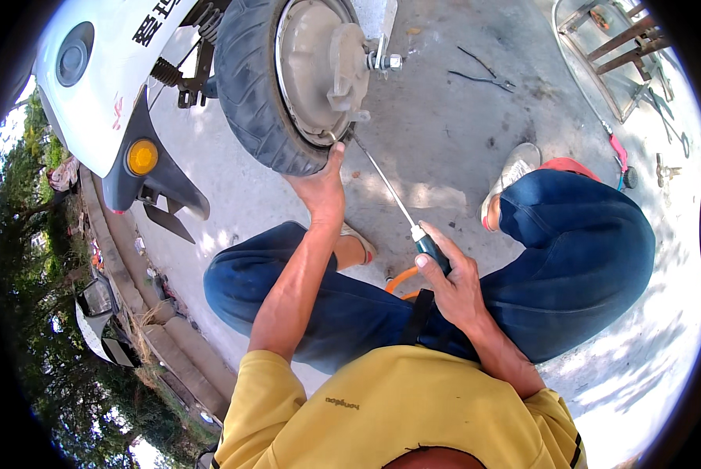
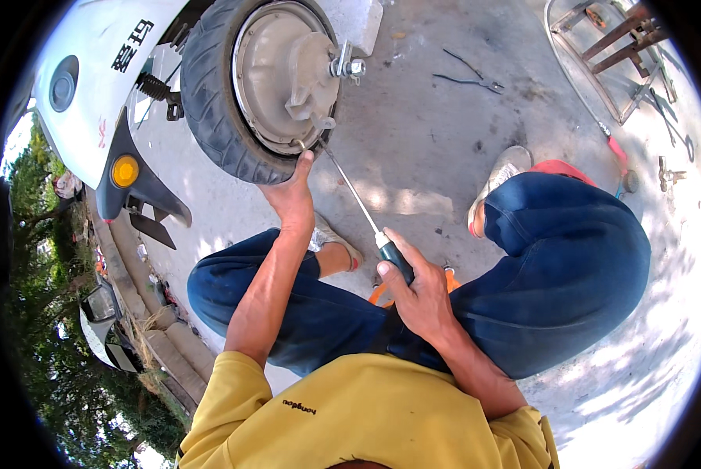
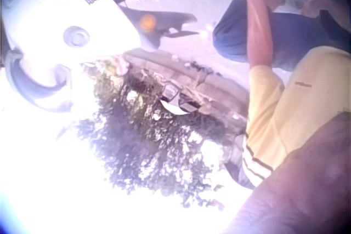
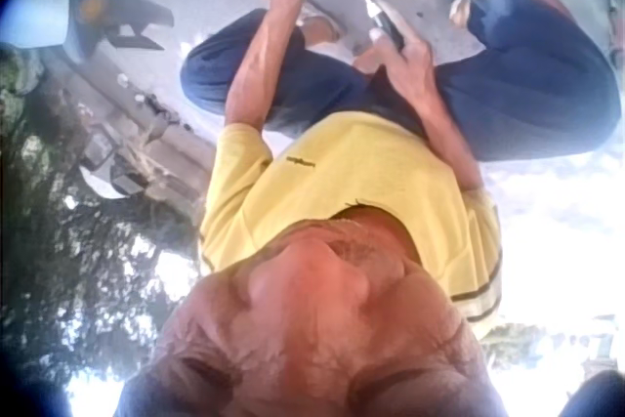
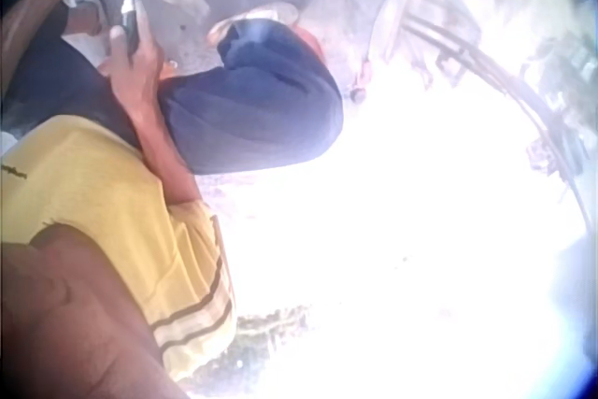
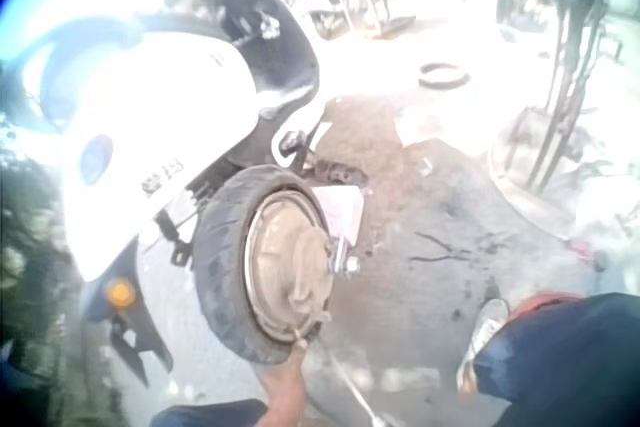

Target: The person removes the rear tire of a white scooter using a cordless impact wrench and hand tools, then installs a new tire and secures it with bolts. The person also uses a screwdriver to adjust the tire alignment.

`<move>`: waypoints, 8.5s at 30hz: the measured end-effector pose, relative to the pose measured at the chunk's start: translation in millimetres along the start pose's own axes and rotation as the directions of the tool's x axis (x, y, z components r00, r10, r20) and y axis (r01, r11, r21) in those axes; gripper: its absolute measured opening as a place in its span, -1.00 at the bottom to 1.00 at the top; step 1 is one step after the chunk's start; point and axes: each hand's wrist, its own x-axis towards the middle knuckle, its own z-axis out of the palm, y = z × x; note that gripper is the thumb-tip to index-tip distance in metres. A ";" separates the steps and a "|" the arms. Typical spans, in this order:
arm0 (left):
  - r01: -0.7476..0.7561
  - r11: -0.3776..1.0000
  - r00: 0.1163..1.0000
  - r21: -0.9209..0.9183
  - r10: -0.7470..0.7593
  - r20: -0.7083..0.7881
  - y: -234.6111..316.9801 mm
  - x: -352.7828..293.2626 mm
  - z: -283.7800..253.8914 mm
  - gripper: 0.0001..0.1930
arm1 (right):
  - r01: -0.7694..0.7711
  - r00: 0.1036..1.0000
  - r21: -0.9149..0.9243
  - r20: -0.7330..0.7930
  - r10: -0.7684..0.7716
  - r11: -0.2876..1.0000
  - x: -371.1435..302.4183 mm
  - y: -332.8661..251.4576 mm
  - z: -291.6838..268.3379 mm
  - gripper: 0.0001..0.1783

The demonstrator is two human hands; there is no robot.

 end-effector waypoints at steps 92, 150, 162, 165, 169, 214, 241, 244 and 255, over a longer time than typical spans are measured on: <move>-0.768 0.254 0.556 0.588 0.721 0.414 127.5 49.1 -16.0 -0.65 | 0.394 0.903 -0.750 0.208 -0.377 0.531 -14.4 -165.8 -24.4 -0.63; -0.765 0.302 0.577 0.569 0.714 0.397 129.4 50.7 -11.1 -0.63 | 0.591 0.743 -0.757 0.377 -0.553 0.278 5.0 -197.7 -22.4 -0.69; -0.734 0.392 0.639 0.555 0.675 0.368 126.1 58.2 -16.9 -0.70 | 0.455 0.844 -0.875 0.364 -0.394 0.167 -4.3 -220.7 -16.0 -0.54; -0.756 0.406 0.618 0.514 0.703 0.353 122.2 63.5 -16.5 -0.75 | 0.405 0.869 -0.902 0.329 -0.369 0.149 -7.9 -225.1 -10.5 -0.55; -0.751 0.406 0.616 0.521 0.715 0.330 112.6 65.4 -20.2 -0.84 | 0.396 0.867 -0.911 0.328 -0.375 0.119 -6.7 -226.1 -8.0 -0.52; -0.701 0.452 0.621 0.552 0.767 0.161 95.0 60.1 -4.6 -0.79 | 0.345 0.927 -0.913 0.295 -0.230 0.219 -2.5 -245.9 13.8 -0.49; -0.689 0.445 0.622 0.572 0.769 0.151 99.7 58.6 -5.1 -0.77 | 0.253 0.966 -0.912 0.219 -0.138 0.322 -5.1 -260.2 12.0 -0.52; -0.688 0.442 0.619 0.575 0.771 0.148 100.2 57.7 -5.1 -0.75 | 0.289 0.954 -0.912 0.249 -0.168 0.291 -5.9 -260.6 13.5 -0.54; -0.675 0.424 0.609 0.604 0.782 0.132 100.2 57.5 -5.7 -0.77 | 0.310 0.945 -0.909 0.263 -0.193 0.280 -5.6 -254.2 11.5 -0.55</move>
